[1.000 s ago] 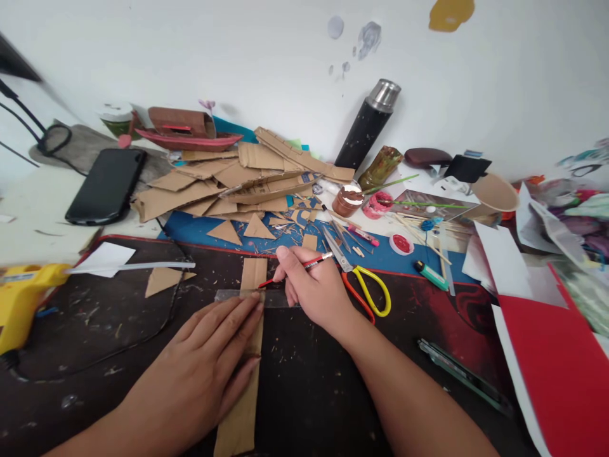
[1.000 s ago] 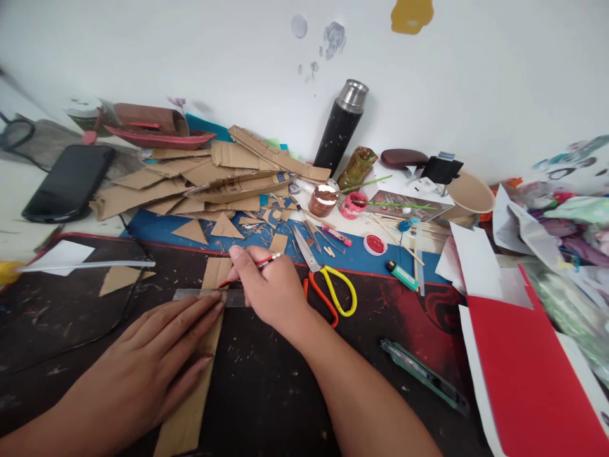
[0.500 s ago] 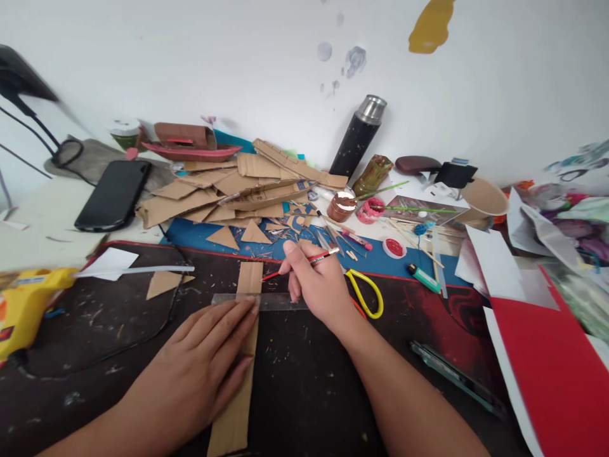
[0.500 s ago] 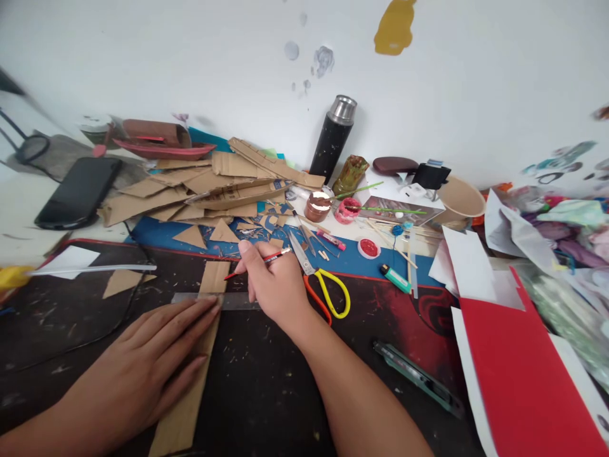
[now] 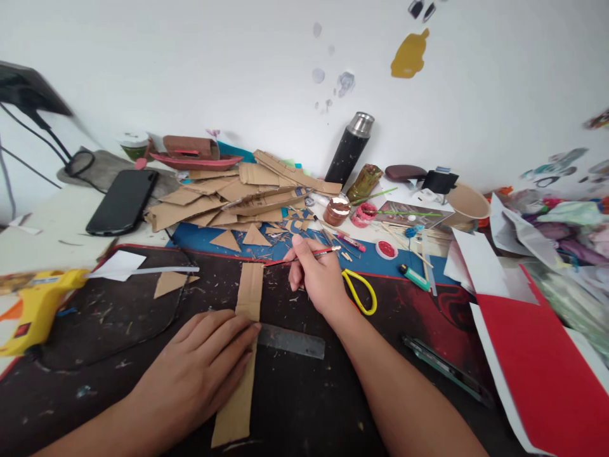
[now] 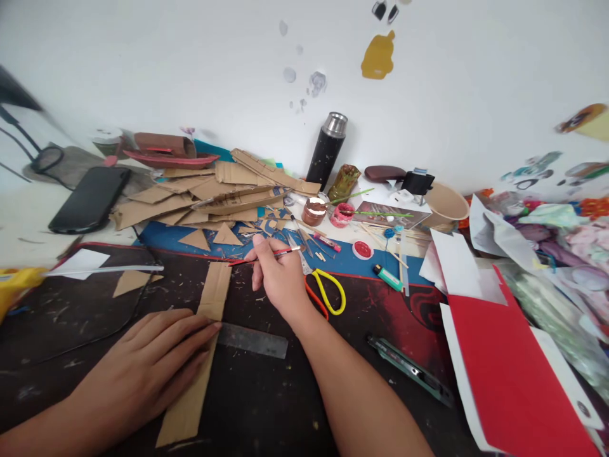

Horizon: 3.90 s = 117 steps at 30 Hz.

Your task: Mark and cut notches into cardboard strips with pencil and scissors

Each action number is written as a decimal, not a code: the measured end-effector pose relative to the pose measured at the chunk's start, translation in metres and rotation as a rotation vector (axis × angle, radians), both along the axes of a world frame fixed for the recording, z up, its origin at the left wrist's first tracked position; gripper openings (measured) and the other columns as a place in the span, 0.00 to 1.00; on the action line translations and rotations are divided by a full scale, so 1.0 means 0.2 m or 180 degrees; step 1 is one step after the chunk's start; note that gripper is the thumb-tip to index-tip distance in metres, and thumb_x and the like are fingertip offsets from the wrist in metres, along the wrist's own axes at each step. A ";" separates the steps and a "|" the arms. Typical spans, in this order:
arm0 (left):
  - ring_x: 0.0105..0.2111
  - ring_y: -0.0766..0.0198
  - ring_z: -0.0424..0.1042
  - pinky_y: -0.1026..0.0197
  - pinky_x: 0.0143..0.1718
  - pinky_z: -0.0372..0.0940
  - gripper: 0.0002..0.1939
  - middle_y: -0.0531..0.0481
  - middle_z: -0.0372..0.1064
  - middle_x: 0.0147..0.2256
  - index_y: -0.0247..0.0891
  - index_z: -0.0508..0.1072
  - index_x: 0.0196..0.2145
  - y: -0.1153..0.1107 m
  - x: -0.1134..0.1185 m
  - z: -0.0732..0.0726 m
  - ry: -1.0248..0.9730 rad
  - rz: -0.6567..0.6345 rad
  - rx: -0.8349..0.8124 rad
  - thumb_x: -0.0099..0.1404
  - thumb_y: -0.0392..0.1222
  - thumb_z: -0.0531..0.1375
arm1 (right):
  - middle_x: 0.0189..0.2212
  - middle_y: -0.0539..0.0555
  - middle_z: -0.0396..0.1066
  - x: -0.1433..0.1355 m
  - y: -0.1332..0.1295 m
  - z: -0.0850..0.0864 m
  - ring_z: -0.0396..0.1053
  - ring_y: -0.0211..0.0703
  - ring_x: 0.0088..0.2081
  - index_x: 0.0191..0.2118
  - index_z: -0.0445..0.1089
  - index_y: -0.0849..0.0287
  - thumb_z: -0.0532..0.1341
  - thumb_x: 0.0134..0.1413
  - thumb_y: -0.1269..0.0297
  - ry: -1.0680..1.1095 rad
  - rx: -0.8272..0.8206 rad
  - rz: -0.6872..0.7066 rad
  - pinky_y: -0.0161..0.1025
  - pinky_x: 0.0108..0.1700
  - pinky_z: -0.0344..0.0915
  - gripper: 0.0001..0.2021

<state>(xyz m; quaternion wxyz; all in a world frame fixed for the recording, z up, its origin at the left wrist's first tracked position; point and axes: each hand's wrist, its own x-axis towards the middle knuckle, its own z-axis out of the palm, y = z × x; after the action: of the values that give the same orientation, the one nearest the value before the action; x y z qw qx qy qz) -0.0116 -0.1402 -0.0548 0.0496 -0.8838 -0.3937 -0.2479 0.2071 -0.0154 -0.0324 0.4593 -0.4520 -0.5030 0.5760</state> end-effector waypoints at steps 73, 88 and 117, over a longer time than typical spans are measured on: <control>0.57 0.36 0.76 0.38 0.60 0.67 0.28 0.29 0.81 0.56 0.25 0.81 0.61 0.22 0.03 0.03 0.0722 0.0321 0.0103 0.86 0.48 0.48 | 0.13 0.43 0.63 -0.03 0.07 -0.09 0.62 0.36 0.15 0.31 0.72 0.54 0.64 0.70 0.30 -0.0142 0.0542 -0.0825 0.35 0.21 0.58 0.30; 0.58 0.38 0.77 0.39 0.61 0.66 0.29 0.28 0.81 0.59 0.21 0.79 0.63 0.21 0.02 0.01 0.0698 0.0281 0.0136 0.86 0.47 0.48 | 0.14 0.43 0.63 -0.05 -0.03 -0.08 0.61 0.35 0.15 0.31 0.73 0.55 0.63 0.72 0.31 -0.0142 0.0322 -0.0462 0.34 0.22 0.58 0.30; 0.59 0.46 0.77 0.44 0.60 0.66 0.23 0.40 0.81 0.61 0.44 0.84 0.58 0.21 0.01 0.02 0.0447 0.0237 -0.0123 0.86 0.47 0.50 | 0.15 0.44 0.64 -0.06 0.02 -0.07 0.63 0.37 0.17 0.32 0.75 0.54 0.60 0.76 0.34 -0.0598 0.0512 -0.0499 0.36 0.26 0.64 0.29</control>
<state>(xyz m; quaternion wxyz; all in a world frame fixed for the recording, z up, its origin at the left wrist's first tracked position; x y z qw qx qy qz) -0.0100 -0.0981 -0.0508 0.0692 -0.8845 -0.4266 -0.1757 0.1951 -0.0116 -0.0472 0.4886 -0.5036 -0.5514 0.4513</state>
